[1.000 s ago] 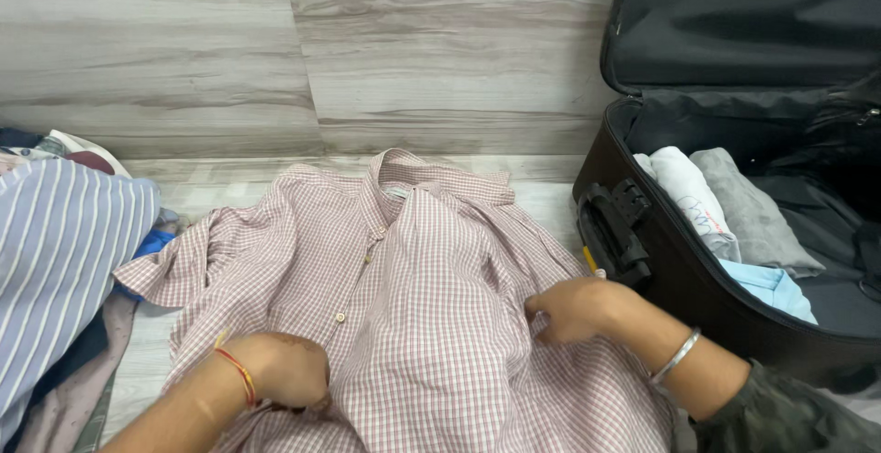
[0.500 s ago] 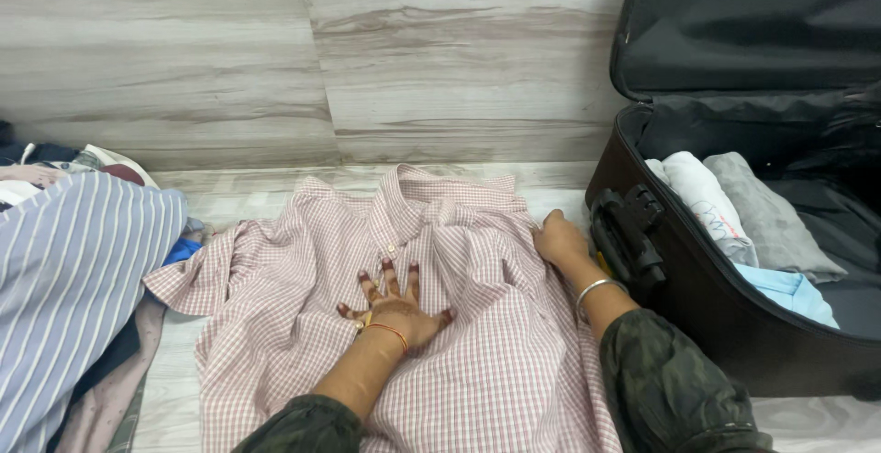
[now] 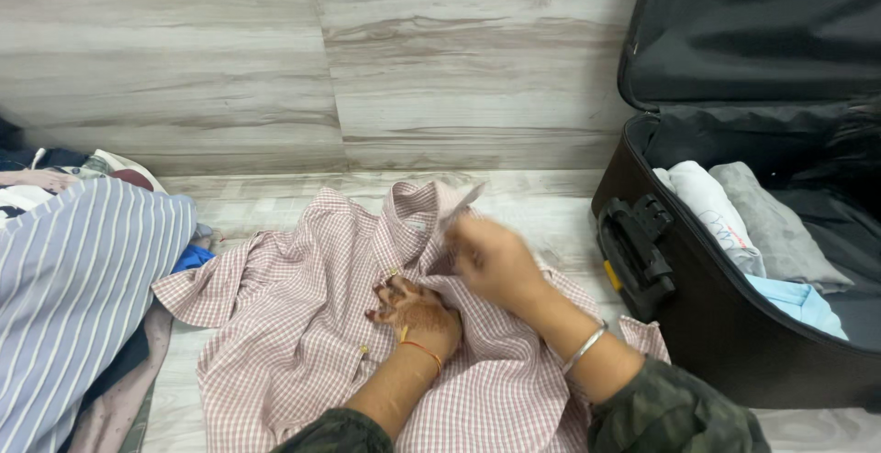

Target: The person folds a light blue t-shirt and a grey sweatshirt on the floor, placing them into an open suitcase. They then pick up a checkered shirt, button it, and begin folding it.

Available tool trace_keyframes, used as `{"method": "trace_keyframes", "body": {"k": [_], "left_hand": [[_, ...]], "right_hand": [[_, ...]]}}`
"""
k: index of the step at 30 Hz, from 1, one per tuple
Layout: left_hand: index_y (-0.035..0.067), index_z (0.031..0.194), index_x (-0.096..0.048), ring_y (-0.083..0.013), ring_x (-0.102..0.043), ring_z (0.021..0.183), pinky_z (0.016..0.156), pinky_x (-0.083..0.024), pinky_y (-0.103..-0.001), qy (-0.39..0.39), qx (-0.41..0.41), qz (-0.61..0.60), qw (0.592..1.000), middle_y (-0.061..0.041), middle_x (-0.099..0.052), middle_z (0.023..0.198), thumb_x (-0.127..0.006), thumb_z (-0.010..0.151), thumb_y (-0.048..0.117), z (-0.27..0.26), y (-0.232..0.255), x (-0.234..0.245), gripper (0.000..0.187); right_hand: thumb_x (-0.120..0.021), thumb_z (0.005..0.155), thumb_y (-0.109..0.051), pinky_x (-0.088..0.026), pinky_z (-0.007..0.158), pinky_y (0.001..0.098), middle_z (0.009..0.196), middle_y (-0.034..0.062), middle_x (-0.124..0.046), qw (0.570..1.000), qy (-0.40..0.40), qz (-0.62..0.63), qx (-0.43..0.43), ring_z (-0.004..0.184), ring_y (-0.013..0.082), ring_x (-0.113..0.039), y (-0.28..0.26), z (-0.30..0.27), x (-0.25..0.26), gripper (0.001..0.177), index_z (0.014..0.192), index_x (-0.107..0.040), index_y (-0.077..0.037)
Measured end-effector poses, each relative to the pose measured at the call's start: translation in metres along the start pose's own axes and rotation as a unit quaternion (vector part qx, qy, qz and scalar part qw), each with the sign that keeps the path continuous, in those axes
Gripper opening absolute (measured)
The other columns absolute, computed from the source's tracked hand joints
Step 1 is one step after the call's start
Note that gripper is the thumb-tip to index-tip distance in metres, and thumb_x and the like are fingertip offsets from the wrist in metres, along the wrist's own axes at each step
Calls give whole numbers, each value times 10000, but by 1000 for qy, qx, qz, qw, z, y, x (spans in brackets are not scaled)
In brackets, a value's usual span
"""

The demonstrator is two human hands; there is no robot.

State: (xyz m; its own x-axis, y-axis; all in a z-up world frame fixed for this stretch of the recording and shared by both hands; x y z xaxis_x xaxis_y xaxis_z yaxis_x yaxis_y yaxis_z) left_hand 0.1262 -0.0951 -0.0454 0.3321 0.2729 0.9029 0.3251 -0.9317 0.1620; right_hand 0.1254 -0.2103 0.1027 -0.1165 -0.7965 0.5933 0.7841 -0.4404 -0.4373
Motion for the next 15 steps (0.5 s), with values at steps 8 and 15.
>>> {"method": "trace_keyframes", "body": {"k": [8,15], "left_hand": [[-66,1528,-258,-554,-198,1474,1190,-173,-652,277,-222,-96,930,-323,-262,1579,-626,844,358,-16,5,0,885],[229,1633,-120,-524,-117,1485,1124,-45,-777,109,-270,-20,956,-179,-132,1659,-576,905,244,-20,32,-22,860]], "right_hand": [[-722,790,-116,-502,648,467,802,212,-625,926,-85,19,-368,713,342,-611,110,-63,-50,363,1064,-495,-43],[-784,817,-158,-546,672,361,852,117,-685,925,135,-44,-353,734,221,-698,119,-57,2,298,943,-541,-41]]}}
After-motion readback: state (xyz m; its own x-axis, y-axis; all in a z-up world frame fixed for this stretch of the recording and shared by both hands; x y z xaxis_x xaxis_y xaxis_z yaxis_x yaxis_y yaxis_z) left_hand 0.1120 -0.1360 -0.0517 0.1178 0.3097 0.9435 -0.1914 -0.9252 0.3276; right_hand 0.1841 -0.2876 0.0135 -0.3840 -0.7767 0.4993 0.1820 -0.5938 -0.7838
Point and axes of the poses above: each hand's wrist, its own z-axis towards the middle knuckle, its own x-axis out of the back of the hand, y = z × x, the point moved 8 cm from there along z, towards the middle knuckle
